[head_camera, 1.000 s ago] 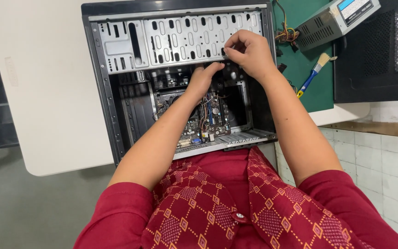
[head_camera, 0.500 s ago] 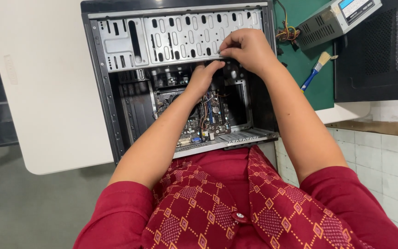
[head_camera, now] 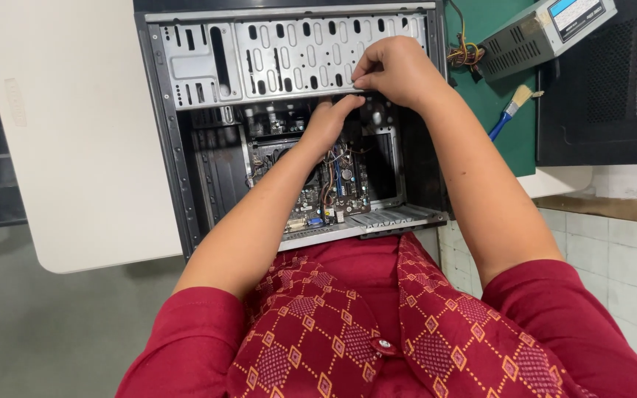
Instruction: Installing a hard drive into a desktop computer case, connecting cables, and securing it with a screwdriver.
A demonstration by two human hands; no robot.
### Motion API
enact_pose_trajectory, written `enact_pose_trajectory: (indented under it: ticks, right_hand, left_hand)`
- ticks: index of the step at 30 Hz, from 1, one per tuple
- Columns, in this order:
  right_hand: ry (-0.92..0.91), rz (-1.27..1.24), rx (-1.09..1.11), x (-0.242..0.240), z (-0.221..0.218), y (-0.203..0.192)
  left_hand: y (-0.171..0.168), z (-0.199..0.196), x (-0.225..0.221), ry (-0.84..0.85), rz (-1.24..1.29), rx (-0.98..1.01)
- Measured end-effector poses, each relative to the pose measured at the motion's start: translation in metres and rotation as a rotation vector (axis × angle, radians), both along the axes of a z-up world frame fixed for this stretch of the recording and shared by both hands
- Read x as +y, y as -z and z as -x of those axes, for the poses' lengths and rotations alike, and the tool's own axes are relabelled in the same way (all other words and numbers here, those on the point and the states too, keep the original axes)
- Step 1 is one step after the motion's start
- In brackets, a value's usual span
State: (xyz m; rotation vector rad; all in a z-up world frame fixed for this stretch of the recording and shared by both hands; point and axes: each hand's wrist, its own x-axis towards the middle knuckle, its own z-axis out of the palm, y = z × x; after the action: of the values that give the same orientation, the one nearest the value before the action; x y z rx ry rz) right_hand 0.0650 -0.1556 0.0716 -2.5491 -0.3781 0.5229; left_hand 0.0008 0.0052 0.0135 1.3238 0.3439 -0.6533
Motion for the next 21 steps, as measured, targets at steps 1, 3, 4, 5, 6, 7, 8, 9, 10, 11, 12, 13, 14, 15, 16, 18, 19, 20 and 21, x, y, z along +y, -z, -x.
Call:
enact_pose_trajectory:
  ticks: [1,3,4,5,6,7,8,9,10,11,12,13,14,15,16,18,19,20,21]
  right_hand:
    - [-0.001,0.000,0.001,0.000,0.000,-0.001]
    - [0.010,-0.008,0.006,0.000,0.001,-0.003]
    - [0.009,-0.008,0.007,-0.001,0.000,-0.002]
    - [-0.007,0.002,-0.002,-0.002,0.000,-0.001]
    - [-0.024,0.012,-0.011,-0.003,-0.001,0.000]
    - [-0.023,0.011,-0.011,-0.003,-0.001,-0.001]
    - [-0.032,0.027,0.004,-0.003,-0.002,-0.002]
    - [-0.042,0.043,0.018,-0.002,-0.002,-0.002]
    - [-0.040,0.043,0.019,0.001,-0.002,-0.007]
    - [-0.019,0.077,0.073,0.004,-0.002,-0.012]
    - [0.003,0.110,0.127,0.008,-0.002,-0.018]
    - [0.003,0.110,0.127,0.009,-0.004,-0.019]
    - [0.005,0.133,0.155,0.009,-0.006,-0.020]
    - [0.007,0.155,0.184,0.011,-0.009,-0.021]
    - [0.006,0.154,0.184,0.011,-0.011,-0.020]
    - [-0.015,0.186,0.194,0.013,-0.016,-0.019]
    - [-0.016,0.186,0.192,0.014,-0.018,-0.021]
    - [-0.016,0.208,0.218,0.016,-0.020,-0.023]
    - [-0.017,0.228,0.244,0.019,-0.022,-0.025]
  left_hand:
    - [0.003,0.000,-0.001,-0.001,0.000,0.001]
    - [0.008,0.000,-0.003,-0.025,0.023,-0.036]
    - [0.007,0.000,-0.002,-0.026,0.023,-0.035]
    - [0.005,0.000,-0.002,-0.023,0.018,-0.018]
    - [0.003,0.000,-0.001,-0.021,0.014,-0.001]
    - [0.002,0.000,-0.001,-0.020,0.014,0.000]
    - [0.002,0.000,-0.001,-0.019,0.007,0.007]
    - [0.001,0.000,-0.001,-0.018,0.000,0.014]
    - [-0.001,0.000,-0.001,-0.017,-0.001,0.014]
    - [-0.003,0.000,0.000,-0.007,-0.014,0.032]
    - [-0.005,0.001,0.000,0.002,-0.026,0.049]
    - [-0.005,0.001,0.000,0.002,-0.027,0.050]
    - [-0.005,0.001,0.001,0.007,-0.015,0.038]
    - [-0.005,0.001,0.001,0.012,-0.005,0.026]
    - [-0.004,0.001,0.001,0.011,-0.006,0.026]
    - [-0.002,0.000,0.000,0.006,0.002,0.030]
    - [-0.004,0.000,0.000,0.005,0.002,0.028]
    - [-0.007,0.000,0.001,0.015,-0.014,0.046]
    - [-0.009,0.000,0.002,0.023,-0.032,0.065]
